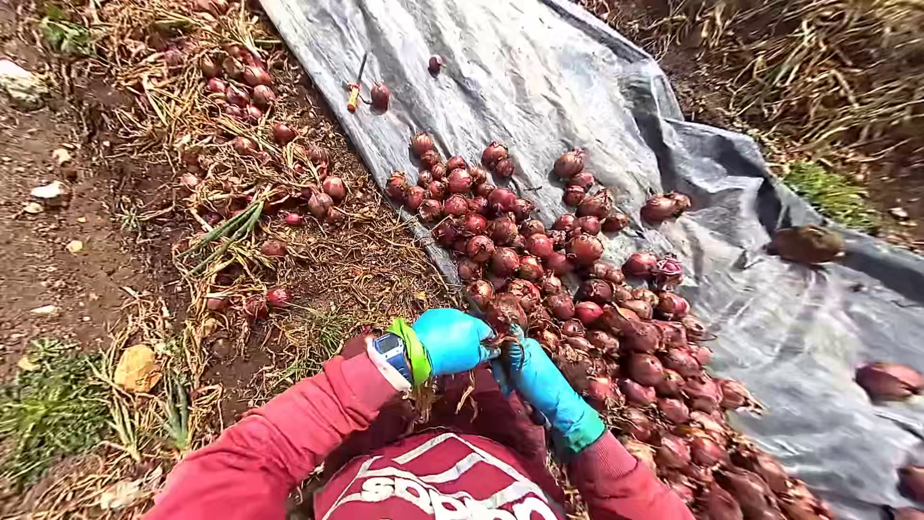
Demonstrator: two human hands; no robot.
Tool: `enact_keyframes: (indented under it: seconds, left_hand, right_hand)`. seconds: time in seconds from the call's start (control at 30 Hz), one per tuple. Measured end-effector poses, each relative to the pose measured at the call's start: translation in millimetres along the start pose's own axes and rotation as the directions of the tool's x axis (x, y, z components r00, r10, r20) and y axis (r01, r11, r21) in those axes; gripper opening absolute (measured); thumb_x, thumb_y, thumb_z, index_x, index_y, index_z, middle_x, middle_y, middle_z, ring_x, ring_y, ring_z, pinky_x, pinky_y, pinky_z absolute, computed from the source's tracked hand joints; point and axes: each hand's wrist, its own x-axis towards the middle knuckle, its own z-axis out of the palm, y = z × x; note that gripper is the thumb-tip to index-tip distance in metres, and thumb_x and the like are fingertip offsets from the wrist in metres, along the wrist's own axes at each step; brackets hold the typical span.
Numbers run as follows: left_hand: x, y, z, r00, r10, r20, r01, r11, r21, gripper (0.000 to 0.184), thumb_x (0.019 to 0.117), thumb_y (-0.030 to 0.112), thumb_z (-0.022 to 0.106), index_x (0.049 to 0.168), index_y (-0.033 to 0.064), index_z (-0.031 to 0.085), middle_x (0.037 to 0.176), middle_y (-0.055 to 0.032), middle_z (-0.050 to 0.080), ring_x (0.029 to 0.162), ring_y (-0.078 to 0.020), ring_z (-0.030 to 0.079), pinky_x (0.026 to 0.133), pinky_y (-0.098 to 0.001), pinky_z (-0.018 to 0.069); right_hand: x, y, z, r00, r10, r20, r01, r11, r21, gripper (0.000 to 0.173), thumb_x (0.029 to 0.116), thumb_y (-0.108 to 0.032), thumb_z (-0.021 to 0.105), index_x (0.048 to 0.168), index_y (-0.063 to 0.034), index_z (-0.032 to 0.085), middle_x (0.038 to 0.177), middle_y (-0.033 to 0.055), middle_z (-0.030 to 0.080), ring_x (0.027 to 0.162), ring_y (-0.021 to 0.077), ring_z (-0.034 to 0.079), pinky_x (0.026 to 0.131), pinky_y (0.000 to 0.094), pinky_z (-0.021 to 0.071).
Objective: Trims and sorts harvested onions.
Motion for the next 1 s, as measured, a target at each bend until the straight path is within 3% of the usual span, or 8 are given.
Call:
enact_keyframes:
  seconds: [0.17,0.3,0.37,0.47,0.6,0.67,0.83,1.0]
  left_hand:
    - [-74,-129,-1,0.785,-0.512,-0.349,0.416,0.853,-0.315,0.036,0.1027,0.046,0.06,0.124,0.0204,0.073,0.109,-0.0084,0.077,0.106,-0.0288,0.072,0.093,-0.0608,0.0557]
    - [-205,-243,110,0.62,-0.759,0.196,0.777,0.629,-0.021,0.057,0.0908,0.046,0.075,0.127,0.0028,0.068,0.121,-0.0232,0.07,0.116,-0.0414,0.066,0.099,-0.0655,0.0508]
    - [-221,-286,139,0.566,-0.767,0.302,0.812,0.581,-0.048,0.067,0.0854,0.051,0.079,0.136,0.0097,0.065,0.126,-0.02,0.069,0.12,-0.0393,0.065,0.102,-0.0658,0.0495]
    - [-184,-351,124,0.569,-0.822,-0.026,0.706,0.504,-0.497,0.031,0.097,0.04,0.069,0.125,0.0271,0.074,0.121,-0.0061,0.075,0.118,-0.0281,0.068,0.105,-0.0606,0.0499]
    - [-94,-462,95,0.225,-0.946,-0.235,0.579,0.324,-0.749,0.031,0.099,0.013,0.056,0.116,0.0283,0.077,0.121,-0.0088,0.075,0.118,-0.0325,0.068,0.102,-0.064,0.0509]
    - [-59,-503,101,0.256,-0.951,-0.17,0.597,0.294,-0.747,0.039,0.09,0.006,0.06,0.116,0.0296,0.077,0.122,-0.0083,0.075,0.119,-0.0331,0.068,0.1,-0.0654,0.0513]
    - [-27,-499,124,0.58,-0.814,-0.005,0.543,0.392,-0.743,0.055,0.0767,0.02,0.087,0.129,0.0285,0.072,0.127,-0.0076,0.072,0.121,-0.0297,0.067,0.104,-0.0618,0.0519]
    - [-27,-439,172,0.389,-0.915,0.107,0.751,0.248,-0.611,0.112,0.0754,0.036,0.09,0.165,0.0246,0.024,0.152,-0.0215,0.049,0.117,-0.04,0.067,0.093,-0.0615,0.0583]
  right_hand:
    - [1,-8,-19,0.854,0.187,-0.485,-0.036,0.952,0.303,0.068,0.1078,-0.059,0.008,0.109,-0.012,0.057,0.063,-0.0026,0.054,0.047,0.0102,0.053,0.044,0.0305,0.05]
    - [42,-4,30,0.904,0.273,-0.329,-0.202,0.951,0.234,0.072,0.1078,-0.055,0.001,0.106,-0.0086,0.056,0.057,-0.0011,0.052,0.043,0.0118,0.052,0.04,0.0298,0.0482]
    - [66,28,58,0.949,0.262,-0.177,-0.238,0.96,0.145,0.084,0.1045,-0.064,0.002,0.106,-0.0063,0.064,0.059,0.0044,0.057,0.044,0.0173,0.054,0.041,0.0364,0.0513]
    - [94,47,106,0.961,0.276,0.005,-0.276,0.957,0.094,0.089,0.1021,-0.069,0.005,0.107,-0.0057,0.067,0.061,0.0082,0.061,0.045,0.0206,0.057,0.042,0.0387,0.0535]
    - [112,44,147,0.923,0.372,0.095,-0.376,0.926,0.025,0.084,0.1057,-0.061,0.008,0.118,-0.0037,0.068,0.063,0.0094,0.061,0.046,0.0211,0.057,0.044,0.0384,0.0538]
    - [116,40,150,0.89,0.445,0.102,-0.449,0.893,0.028,0.084,0.1063,-0.059,0.007,0.117,-0.0036,0.068,0.06,0.0089,0.06,0.044,0.0208,0.056,0.043,0.0386,0.0534]
    - [145,31,157,0.793,0.605,0.076,-0.609,0.781,0.141,0.088,0.1054,-0.061,0.002,0.113,-0.0029,0.067,0.055,0.0082,0.057,0.039,0.0194,0.054,0.038,0.038,0.0513]
    - [179,30,172,0.802,0.585,0.122,-0.595,0.8,0.075,0.085,0.1059,-0.06,0.005,0.119,-0.0026,0.067,0.058,0.0088,0.058,0.041,0.0198,0.054,0.04,0.0383,0.0512]
